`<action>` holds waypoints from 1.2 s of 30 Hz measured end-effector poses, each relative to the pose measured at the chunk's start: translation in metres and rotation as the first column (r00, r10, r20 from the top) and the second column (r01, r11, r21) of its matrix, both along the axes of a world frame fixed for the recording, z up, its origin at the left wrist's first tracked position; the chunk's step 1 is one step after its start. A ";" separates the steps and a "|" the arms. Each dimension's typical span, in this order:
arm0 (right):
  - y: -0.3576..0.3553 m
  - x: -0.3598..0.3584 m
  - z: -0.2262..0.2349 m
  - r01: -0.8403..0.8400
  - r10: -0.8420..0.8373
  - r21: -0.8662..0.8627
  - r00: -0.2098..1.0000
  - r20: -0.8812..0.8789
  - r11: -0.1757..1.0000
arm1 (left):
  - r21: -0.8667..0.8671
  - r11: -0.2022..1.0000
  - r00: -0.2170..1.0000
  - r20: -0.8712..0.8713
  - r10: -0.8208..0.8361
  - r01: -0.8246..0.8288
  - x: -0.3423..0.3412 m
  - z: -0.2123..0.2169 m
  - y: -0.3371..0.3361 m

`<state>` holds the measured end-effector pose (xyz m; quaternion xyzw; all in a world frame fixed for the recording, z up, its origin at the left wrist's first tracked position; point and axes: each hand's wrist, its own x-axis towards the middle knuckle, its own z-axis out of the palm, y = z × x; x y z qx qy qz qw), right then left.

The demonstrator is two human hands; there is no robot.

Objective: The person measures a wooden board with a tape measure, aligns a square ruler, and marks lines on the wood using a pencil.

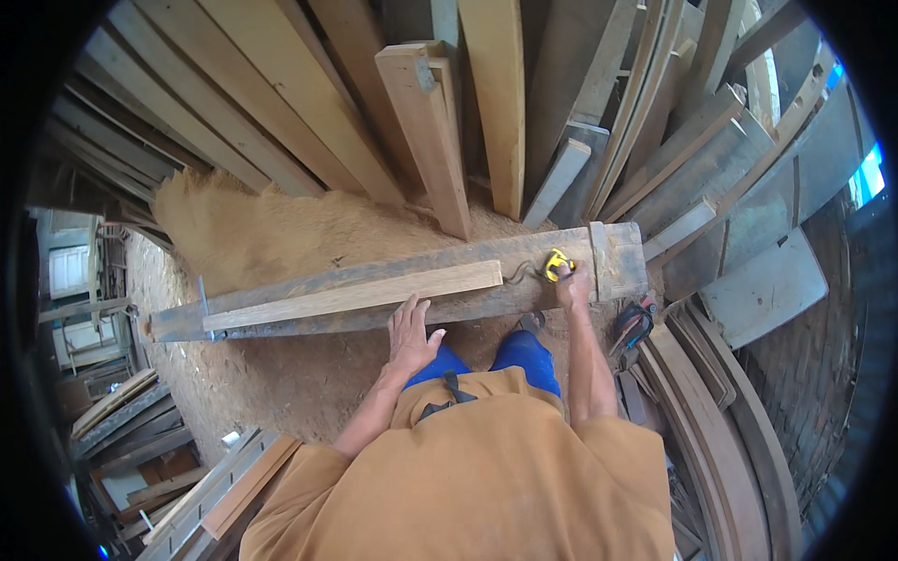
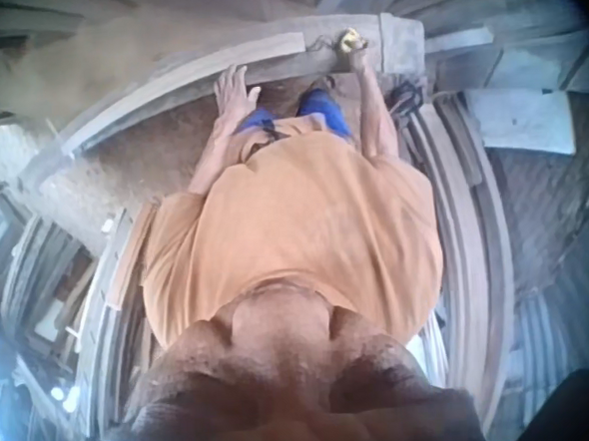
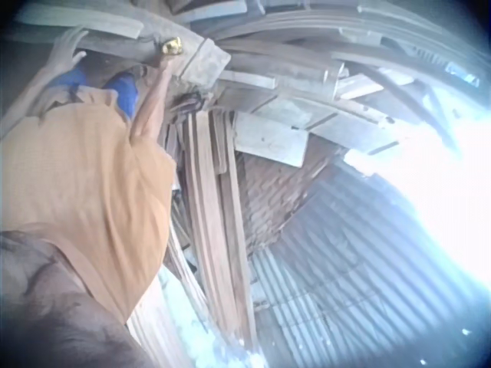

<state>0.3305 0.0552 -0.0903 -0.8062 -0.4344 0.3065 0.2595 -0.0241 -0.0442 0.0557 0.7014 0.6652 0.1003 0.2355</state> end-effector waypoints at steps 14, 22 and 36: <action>-0.021 -0.032 0.084 -0.114 0.160 -0.132 0.892 0.423 0.985 | -0.154 0.546 0.456 0.391 0.799 -0.824 -0.251 -0.026 -0.044; 0.016 -0.292 0.148 -0.632 0.670 -0.254 0.736 0.101 0.732 | -0.373 -0.325 -0.482 0.494 0.724 -0.869 -0.587 -0.128 -0.151; 0.009 -0.376 0.130 -0.652 0.803 -0.515 0.580 0.135 0.557 | -0.641 -0.374 -0.731 0.487 0.478 -0.671 -0.792 -0.136 -0.126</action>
